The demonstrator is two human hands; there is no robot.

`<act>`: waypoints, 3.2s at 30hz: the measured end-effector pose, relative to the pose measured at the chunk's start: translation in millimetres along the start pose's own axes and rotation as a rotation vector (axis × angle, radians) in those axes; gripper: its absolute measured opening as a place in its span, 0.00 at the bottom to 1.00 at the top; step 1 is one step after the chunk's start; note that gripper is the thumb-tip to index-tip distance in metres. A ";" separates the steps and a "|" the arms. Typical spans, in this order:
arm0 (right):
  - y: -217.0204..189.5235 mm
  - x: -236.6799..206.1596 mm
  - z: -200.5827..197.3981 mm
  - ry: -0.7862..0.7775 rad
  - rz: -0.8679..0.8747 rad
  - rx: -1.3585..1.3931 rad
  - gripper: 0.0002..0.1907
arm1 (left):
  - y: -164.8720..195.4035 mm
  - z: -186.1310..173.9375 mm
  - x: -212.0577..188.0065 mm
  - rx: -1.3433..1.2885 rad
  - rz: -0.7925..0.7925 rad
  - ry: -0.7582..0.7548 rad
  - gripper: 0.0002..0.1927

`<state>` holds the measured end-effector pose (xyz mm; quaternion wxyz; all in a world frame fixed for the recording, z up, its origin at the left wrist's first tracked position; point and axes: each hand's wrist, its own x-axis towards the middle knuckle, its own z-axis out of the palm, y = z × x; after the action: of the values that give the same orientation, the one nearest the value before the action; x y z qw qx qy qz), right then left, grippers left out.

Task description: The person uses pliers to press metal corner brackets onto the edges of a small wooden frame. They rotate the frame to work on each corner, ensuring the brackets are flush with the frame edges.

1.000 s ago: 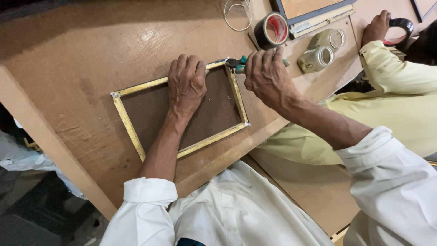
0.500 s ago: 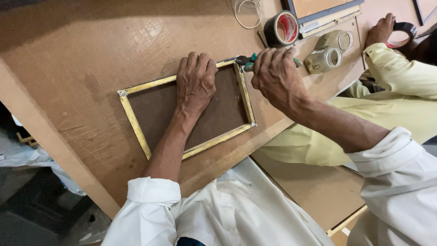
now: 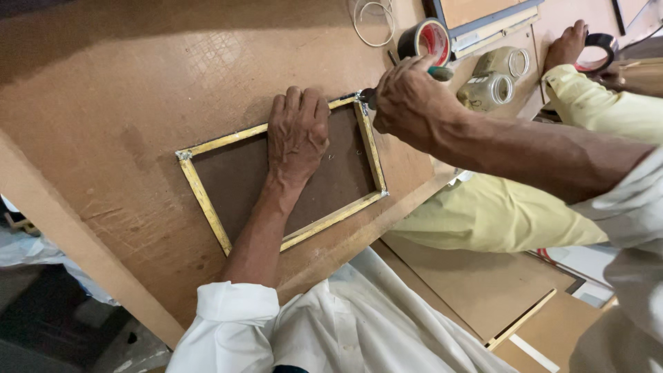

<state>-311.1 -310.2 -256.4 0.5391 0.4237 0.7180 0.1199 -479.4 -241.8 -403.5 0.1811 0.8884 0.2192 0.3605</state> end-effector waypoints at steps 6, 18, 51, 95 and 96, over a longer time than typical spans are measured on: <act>-14.3 -16.1 24.8 0.149 0.145 0.036 0.21 | -4.6 7.8 -3.7 -0.117 -0.016 0.058 0.11; -32.0 -21.9 6.5 -0.019 0.242 0.197 0.23 | -1.2 11.3 -6.5 0.078 0.012 -0.009 0.08; -66.8 -42.5 65.9 0.429 0.581 0.602 0.18 | 7.1 -3.9 2.1 -0.006 0.032 0.044 0.06; -83.0 -24.0 56.1 0.313 0.564 0.199 0.24 | 6.3 1.0 -1.4 0.027 0.025 0.071 0.08; -84.0 -23.3 58.6 0.311 0.554 0.234 0.24 | 6.1 1.2 -1.3 0.020 0.033 0.072 0.08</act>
<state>-298.7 -395.5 -316.4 0.3180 0.6381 0.6582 0.2418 -477.8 -247.8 -402.1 0.1584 0.8800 0.2146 0.3929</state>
